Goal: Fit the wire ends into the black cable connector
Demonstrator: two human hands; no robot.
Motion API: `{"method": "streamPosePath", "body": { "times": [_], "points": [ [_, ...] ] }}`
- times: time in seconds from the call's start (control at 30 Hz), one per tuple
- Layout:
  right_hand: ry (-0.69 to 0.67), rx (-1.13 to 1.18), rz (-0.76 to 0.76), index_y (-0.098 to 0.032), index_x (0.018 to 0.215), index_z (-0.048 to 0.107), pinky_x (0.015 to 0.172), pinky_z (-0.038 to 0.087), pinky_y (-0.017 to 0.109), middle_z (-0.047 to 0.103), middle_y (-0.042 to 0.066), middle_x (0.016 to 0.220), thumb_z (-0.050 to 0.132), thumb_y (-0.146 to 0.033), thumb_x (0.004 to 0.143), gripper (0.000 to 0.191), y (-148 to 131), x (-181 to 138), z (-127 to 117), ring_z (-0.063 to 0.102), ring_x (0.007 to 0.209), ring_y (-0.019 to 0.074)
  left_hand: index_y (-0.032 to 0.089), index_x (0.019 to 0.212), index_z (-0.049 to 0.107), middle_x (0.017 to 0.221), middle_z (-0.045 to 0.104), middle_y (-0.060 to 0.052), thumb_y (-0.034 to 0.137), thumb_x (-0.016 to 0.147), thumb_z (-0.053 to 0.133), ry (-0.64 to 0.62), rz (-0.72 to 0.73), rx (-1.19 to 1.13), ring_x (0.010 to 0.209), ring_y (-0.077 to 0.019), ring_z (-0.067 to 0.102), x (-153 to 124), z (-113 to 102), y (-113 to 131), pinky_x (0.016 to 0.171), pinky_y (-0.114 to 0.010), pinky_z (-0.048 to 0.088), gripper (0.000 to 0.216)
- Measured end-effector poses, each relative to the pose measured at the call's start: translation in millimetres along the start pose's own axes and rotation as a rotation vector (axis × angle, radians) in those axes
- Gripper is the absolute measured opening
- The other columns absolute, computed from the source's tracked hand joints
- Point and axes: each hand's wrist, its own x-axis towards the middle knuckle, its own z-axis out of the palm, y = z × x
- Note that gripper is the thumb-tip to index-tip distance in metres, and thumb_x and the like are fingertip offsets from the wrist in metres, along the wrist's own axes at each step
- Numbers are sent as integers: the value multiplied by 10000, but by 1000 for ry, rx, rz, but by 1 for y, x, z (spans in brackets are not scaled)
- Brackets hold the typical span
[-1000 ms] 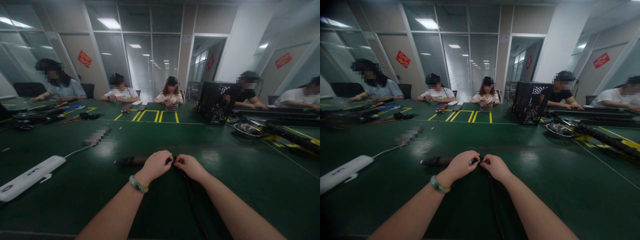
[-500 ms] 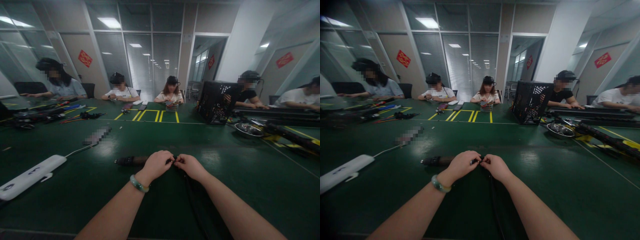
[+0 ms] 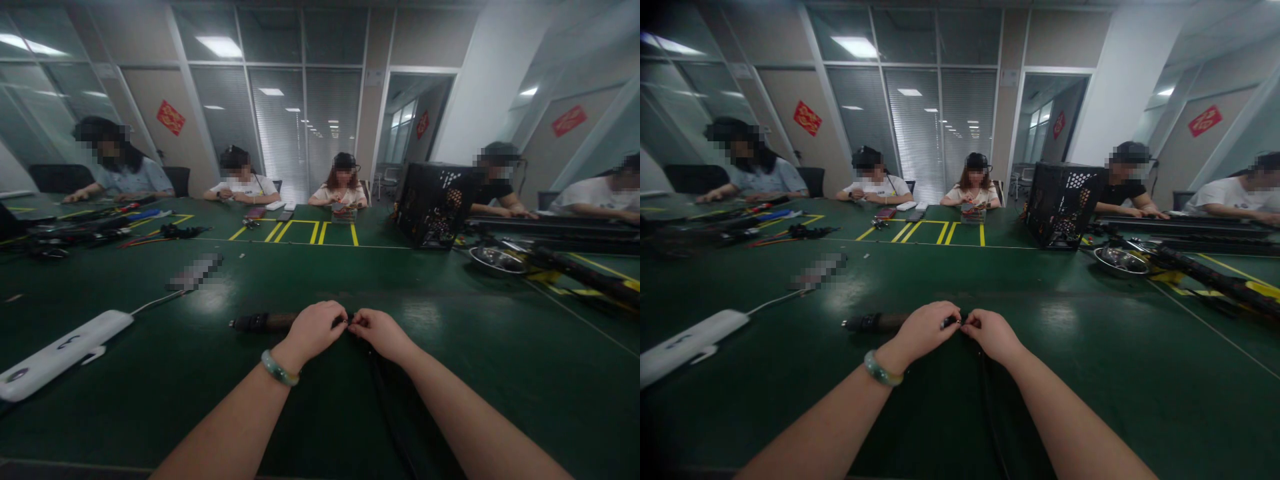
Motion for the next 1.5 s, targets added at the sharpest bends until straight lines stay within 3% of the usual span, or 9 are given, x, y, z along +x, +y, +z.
{"method": "streamPosePath", "body": {
  "times": [0.5,0.77,1.17,1.5],
  "points": [
    [18,4,14,-193,806,663,549,340,215,642,-18,711,609,-318,856,144,-4,-1,-1,572,641,128,246,1073,645,1124,628,-21,268,898,524,-18,42,12,1028,-191,574,-1,5,-5,951,-357,435,213],
    [134,-94,-75,-212,844,679,602,353,227,661,-8,785,596,-300,868,123,-11,-1,-1,585,719,146,238,1059,629,1041,646,-26,270,905,518,-17,16,8,978,-191,584,2,4,-3,903,-334,445,193],
    [56,8,-31,-236,892,686,615,387,225,672,-19,841,619,-303,858,100,-11,-4,-3,600,753,144,236,964,614,964,633,-9,249,872,552,-5,-10,9,908,-186,580,2,5,-3,829,-326,450,111],
    [51,-46,0,-227,824,680,574,379,225,672,-11,787,605,-281,856,98,-8,-2,-4,607,693,147,237,902,620,911,633,7,230,861,552,10,-20,-9,852,-172,575,2,2,0,778,-311,452,80]
  ]
}}
